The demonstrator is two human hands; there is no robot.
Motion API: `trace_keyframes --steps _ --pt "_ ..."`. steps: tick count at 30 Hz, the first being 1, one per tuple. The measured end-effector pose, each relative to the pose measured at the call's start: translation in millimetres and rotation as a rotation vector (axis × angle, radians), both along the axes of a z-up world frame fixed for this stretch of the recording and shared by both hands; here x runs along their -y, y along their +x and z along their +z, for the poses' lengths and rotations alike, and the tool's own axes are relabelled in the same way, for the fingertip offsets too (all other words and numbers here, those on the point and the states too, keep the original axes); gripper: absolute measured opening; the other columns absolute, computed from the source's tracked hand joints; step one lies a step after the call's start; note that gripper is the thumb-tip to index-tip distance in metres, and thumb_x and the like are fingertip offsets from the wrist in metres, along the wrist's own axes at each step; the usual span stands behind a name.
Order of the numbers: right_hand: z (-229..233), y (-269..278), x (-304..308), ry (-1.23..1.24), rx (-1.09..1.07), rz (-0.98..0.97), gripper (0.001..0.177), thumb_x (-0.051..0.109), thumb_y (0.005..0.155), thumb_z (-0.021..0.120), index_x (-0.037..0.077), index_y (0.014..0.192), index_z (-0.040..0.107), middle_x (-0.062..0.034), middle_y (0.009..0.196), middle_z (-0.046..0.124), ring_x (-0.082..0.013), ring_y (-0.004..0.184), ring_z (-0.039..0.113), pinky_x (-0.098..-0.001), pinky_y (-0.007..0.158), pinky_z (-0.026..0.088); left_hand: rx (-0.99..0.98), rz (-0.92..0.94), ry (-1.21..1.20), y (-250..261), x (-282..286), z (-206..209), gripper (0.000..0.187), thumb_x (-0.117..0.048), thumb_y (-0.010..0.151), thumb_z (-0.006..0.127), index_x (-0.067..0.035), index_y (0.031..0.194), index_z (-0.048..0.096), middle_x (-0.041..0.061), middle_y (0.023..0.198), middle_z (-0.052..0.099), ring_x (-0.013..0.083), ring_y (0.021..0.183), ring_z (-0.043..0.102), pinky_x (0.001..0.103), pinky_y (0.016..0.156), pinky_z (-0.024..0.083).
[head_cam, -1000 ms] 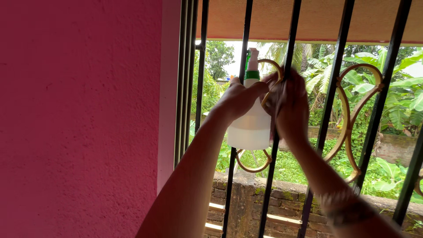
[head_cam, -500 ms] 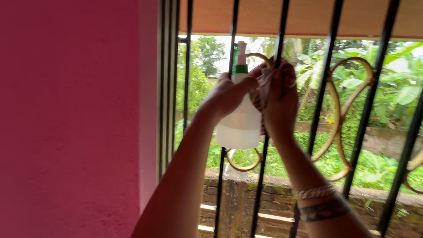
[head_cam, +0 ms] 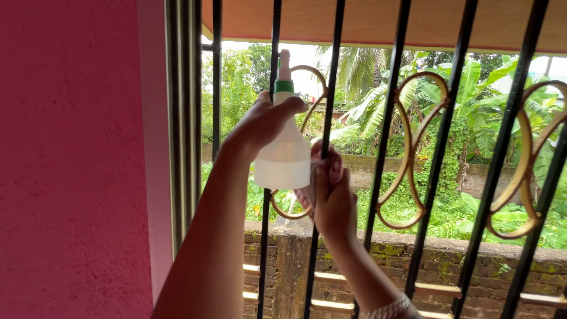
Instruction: The person sprays a cleaning solution onto a black metal window grille and wipes it with a cloth. The person repeatedly sprays and wipes different sections of the grille, including the decorative loops and vertical bars, to remove dirt.
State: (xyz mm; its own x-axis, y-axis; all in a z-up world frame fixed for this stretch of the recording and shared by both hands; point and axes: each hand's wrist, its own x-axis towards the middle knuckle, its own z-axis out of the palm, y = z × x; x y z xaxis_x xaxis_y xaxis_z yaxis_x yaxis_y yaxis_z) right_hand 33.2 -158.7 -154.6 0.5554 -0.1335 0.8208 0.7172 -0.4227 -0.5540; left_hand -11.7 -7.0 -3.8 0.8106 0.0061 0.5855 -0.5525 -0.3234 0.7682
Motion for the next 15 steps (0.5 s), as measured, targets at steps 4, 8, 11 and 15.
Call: trace_keyframes --steps 4,8,11,15 --pt "-22.2 -17.7 19.8 -0.191 -0.283 -0.089 0.047 0.046 0.109 0.034 0.005 0.107 0.057 -0.0104 0.062 0.066 -0.0183 0.042 0.061 -0.0270 0.032 0.049 -0.022 0.004 -0.002 -0.6 -0.7 0.1 0.063 -0.044 0.078 0.068 -0.008 0.126 0.048 0.018 0.100 0.068 0.0301 0.086 0.072 0.048 0.077 0.063" --pt "2.7 -31.7 57.7 -0.304 -0.090 -0.067 0.040 0.044 0.098 0.055 0.005 0.104 0.065 -0.0092 0.068 0.071 -0.0140 0.046 0.069 -0.0265 0.036 0.055 -0.021 0.022 0.000 1.2 -0.1 1.2 0.064 -0.045 0.080 0.069 -0.006 0.126 0.049 0.019 0.103 0.067 0.0304 0.089 0.071 0.048 0.079 0.061" --pt "42.4 -46.5 83.5 -0.064 0.063 0.289 0.025 0.030 0.096 0.060 0.007 0.100 0.071 -0.0068 0.081 0.075 -0.0111 0.064 0.074 -0.0264 0.058 0.061 -0.003 0.017 0.017 2.8 -0.2 -3.0 0.062 -0.046 0.081 0.068 -0.007 0.126 0.050 0.019 0.104 0.067 0.0301 0.091 0.070 0.048 0.081 0.061" --pt "125.3 -67.3 130.3 -0.110 0.815 -0.398 0.012 0.012 0.103 0.074 0.003 0.097 0.066 -0.0116 0.083 0.067 -0.0146 0.077 0.062 -0.0327 0.072 0.055 -0.026 0.039 0.014 2.2 1.0 -0.5 0.061 -0.047 0.081 0.068 -0.010 0.127 0.050 0.016 0.107 0.067 0.0296 0.096 0.069 0.049 0.085 0.058"
